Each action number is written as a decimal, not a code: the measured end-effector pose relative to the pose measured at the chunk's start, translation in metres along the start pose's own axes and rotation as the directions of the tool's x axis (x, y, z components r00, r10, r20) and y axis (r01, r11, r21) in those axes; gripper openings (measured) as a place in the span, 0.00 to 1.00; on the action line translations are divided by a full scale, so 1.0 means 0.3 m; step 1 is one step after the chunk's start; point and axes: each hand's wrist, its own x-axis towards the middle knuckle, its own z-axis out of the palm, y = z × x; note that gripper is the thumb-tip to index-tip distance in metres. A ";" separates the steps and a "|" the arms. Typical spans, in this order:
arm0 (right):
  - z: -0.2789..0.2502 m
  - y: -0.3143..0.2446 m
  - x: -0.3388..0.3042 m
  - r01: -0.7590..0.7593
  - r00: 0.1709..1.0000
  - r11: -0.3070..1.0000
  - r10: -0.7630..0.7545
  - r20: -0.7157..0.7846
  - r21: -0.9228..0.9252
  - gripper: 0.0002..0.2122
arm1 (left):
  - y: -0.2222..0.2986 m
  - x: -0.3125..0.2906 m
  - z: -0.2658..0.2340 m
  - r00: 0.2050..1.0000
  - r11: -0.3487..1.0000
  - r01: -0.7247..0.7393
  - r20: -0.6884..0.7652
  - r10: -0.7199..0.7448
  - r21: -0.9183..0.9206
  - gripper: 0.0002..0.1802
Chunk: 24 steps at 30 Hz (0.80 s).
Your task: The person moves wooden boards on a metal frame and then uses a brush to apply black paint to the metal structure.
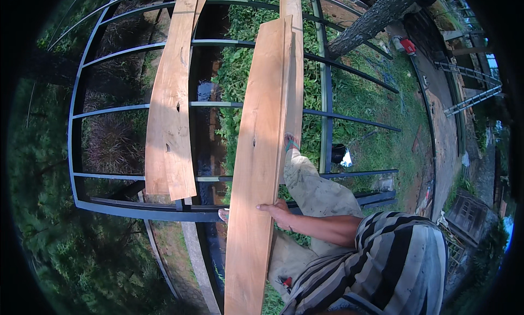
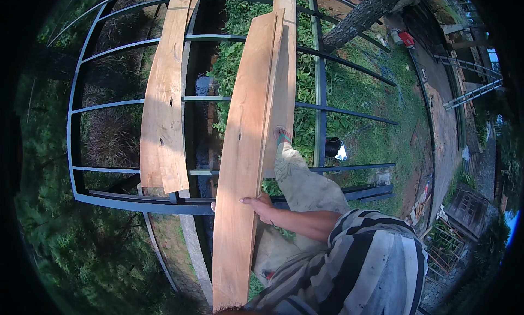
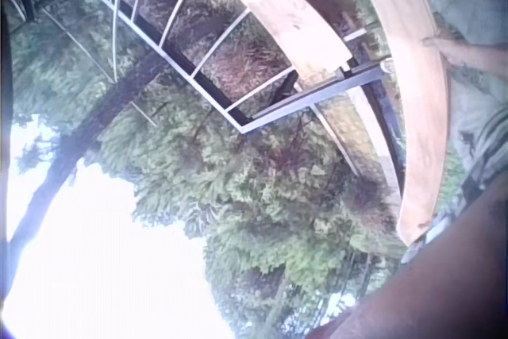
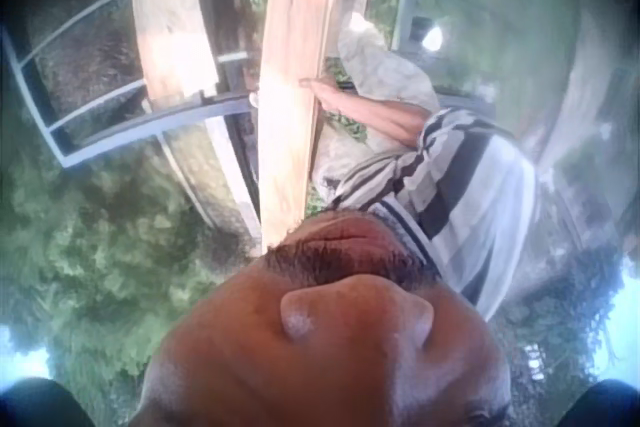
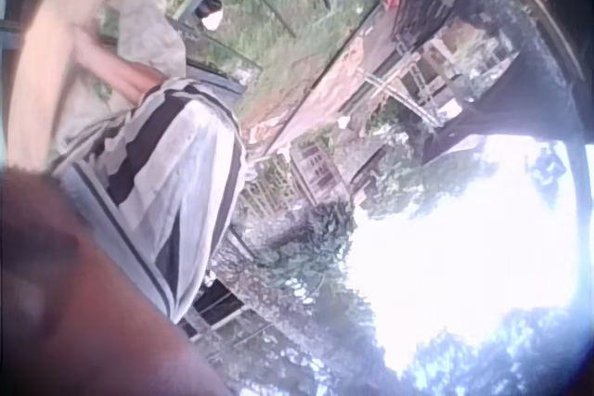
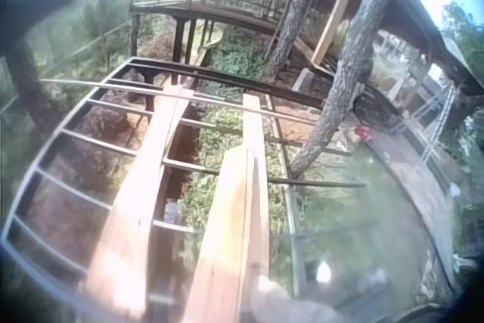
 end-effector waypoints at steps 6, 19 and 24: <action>-0.139 0.030 -0.158 -0.216 0.975 0.956 0.221 -0.003 0.198 0.20 | 0.144 -0.147 0.177 0.963 0.980 -0.133 0.254 0.093 0.145 0.44; -0.424 -0.131 -0.050 -0.159 0.986 0.763 0.156 0.060 0.627 0.19 | 0.227 -0.516 0.562 0.768 0.894 -0.411 0.597 0.232 0.181 0.43; -0.676 -0.293 0.128 0.036 0.998 0.667 0.013 -0.060 0.744 0.18 | 0.105 -0.690 0.765 0.713 0.896 -0.429 0.653 0.256 0.118 0.43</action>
